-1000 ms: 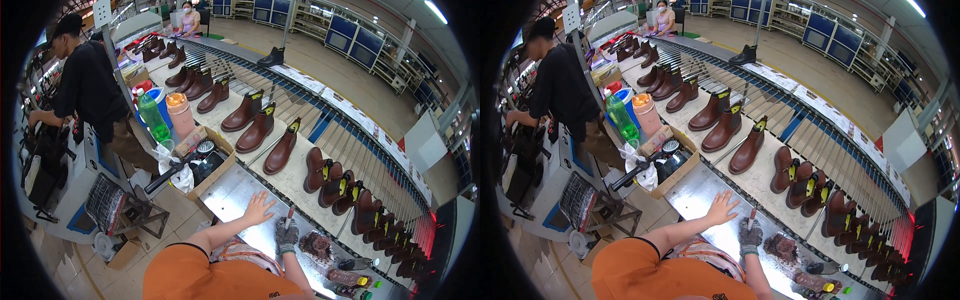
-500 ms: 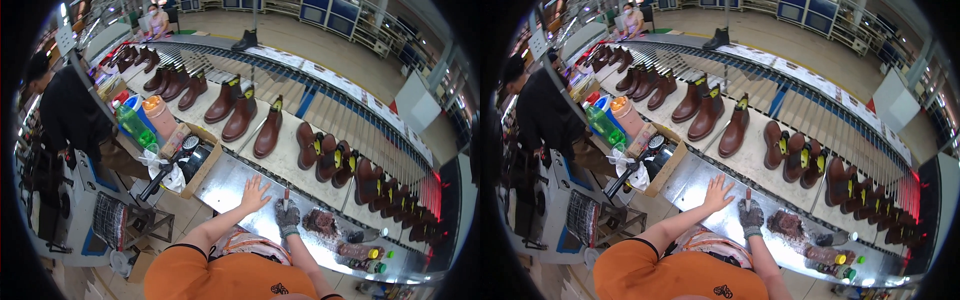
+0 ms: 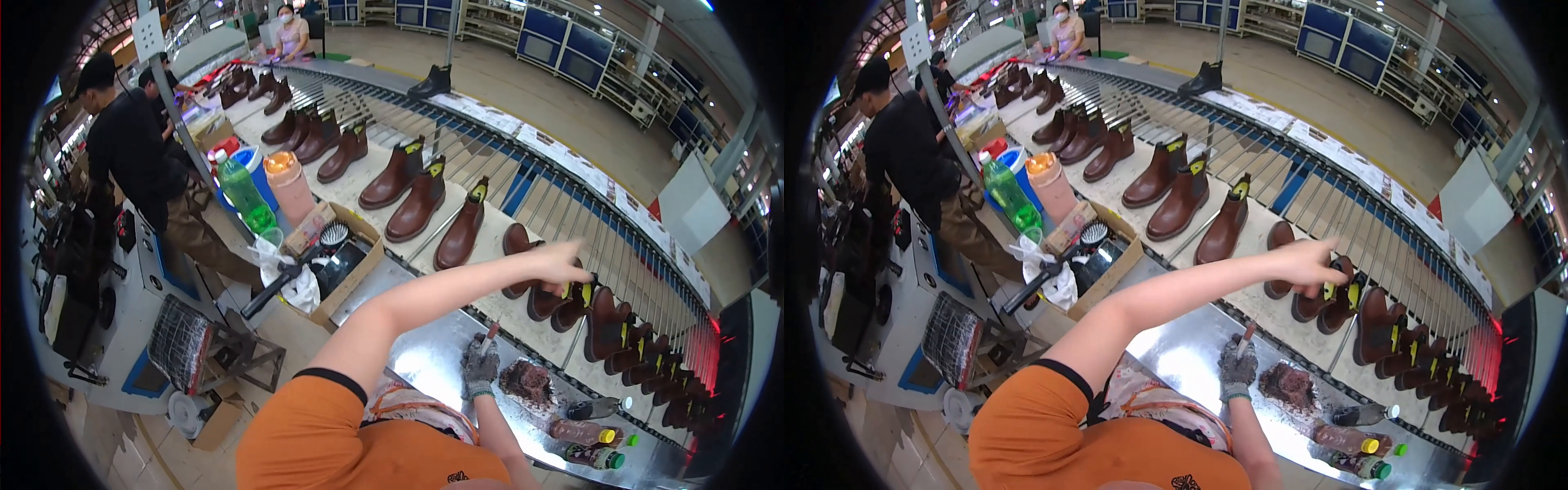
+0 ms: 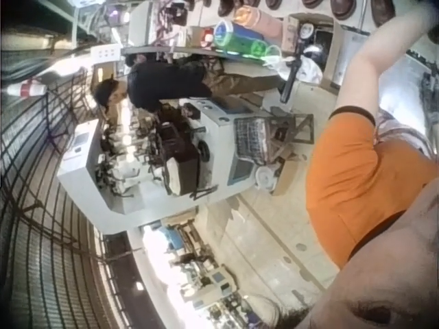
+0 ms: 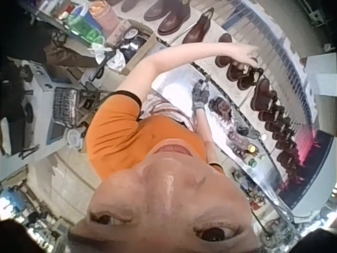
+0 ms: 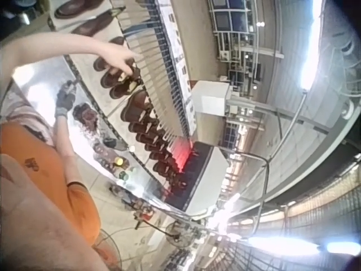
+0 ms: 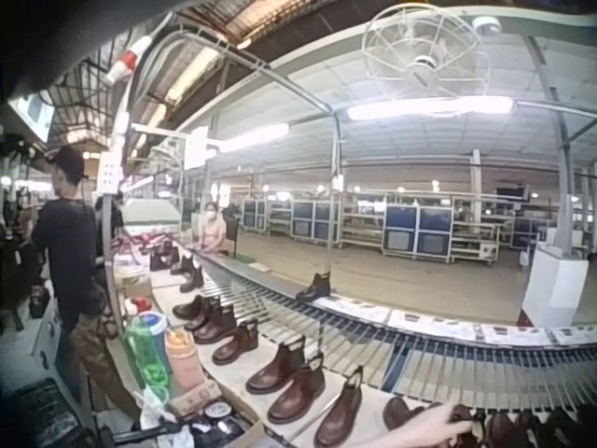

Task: Polishing and finishing leather boots on a manufacturing line.

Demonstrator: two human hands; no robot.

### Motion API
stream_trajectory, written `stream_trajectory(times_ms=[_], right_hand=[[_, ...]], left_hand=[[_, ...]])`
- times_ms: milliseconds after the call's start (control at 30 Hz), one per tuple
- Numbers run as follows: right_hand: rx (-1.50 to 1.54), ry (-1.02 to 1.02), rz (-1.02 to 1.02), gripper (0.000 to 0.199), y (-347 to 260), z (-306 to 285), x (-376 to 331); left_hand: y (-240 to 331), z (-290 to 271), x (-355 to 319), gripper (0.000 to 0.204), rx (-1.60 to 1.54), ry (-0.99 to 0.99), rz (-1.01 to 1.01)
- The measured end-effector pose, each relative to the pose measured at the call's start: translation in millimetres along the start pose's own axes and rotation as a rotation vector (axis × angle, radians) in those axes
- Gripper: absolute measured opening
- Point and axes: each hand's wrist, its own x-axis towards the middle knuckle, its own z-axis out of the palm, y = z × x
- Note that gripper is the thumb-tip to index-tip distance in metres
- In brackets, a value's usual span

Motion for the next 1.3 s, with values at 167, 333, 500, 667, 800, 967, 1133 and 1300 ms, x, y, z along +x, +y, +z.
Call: stream_trajectory(times_ms=[167,333,500,667,800,967,1133,1300], right_hand=[[-0.153,0.033,-0.120,0.017,20,-2,4],[-0.170,0.104,-0.197,0.034,47,-1,12],[0.170,0.013,0.014,0.009,69,-8,29],[0.184,0.007,0.083,0.023,31,0,14],[0.124,0.017,0.055,0.024,20,3,11],[0.254,-0.091,0.182,0.024,41,-11,23],[-0.640,0.089,0.032,0.027,-49,6,-15],[-0.656,0.001,-0.051,0.030,-36,0,-6]], left_hand=[[89,61,1,0.067,0.322,-0.133,0.406],[3,88,-17,0.036,0.493,-0.145,0.794],[-115,65,-80,0.019,0.581,-0.210,0.450],[-213,31,-148,0.019,0.519,-0.085,0.020],[-235,28,-182,0.019,0.422,-0.005,-0.243],[-231,18,-172,0.016,0.222,-0.013,-0.354],[-259,-9,-136,0.034,0.330,0.621,-0.189],[-287,-50,-63,0.071,0.406,0.876,-0.232]])
